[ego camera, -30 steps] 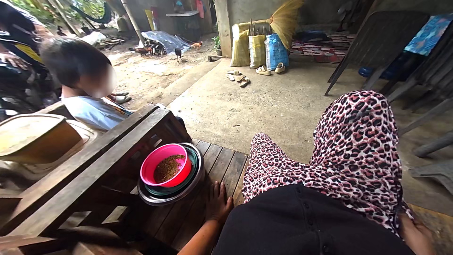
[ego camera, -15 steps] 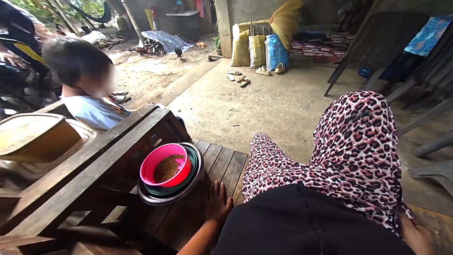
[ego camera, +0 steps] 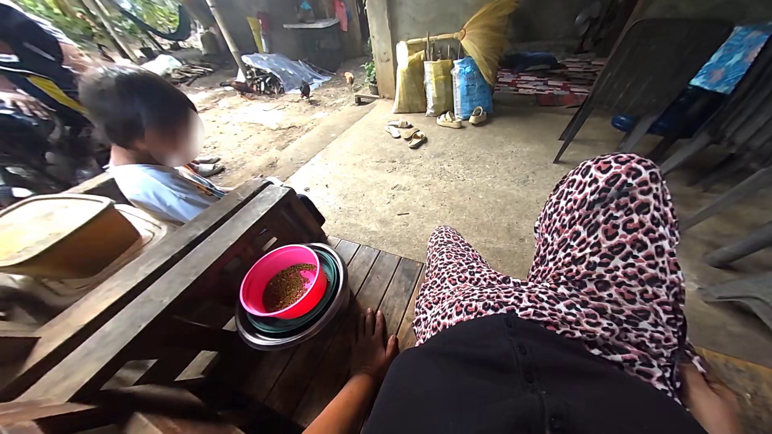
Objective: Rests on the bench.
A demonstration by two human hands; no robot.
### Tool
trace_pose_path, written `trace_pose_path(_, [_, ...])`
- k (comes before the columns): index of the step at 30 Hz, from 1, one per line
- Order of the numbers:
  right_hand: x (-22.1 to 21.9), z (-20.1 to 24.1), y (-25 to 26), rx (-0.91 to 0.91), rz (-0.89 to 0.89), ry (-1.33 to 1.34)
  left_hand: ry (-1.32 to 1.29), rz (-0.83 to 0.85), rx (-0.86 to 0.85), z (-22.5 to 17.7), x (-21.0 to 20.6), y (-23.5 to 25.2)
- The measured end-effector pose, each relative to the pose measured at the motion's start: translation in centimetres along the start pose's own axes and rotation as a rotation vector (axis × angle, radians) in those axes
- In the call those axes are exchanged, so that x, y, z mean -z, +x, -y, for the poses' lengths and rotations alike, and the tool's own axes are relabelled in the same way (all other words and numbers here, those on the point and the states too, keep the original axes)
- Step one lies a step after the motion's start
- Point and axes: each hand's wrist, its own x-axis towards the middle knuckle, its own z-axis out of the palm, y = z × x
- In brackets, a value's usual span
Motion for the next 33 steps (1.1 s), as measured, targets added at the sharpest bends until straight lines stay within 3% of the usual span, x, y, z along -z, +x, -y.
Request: trace_pose_path(33, [0.02, -0.38, 0.27, 0.016, 0.009, 0.025, -0.017, -0.024, -0.006, 0.03, -0.18, 0.09])
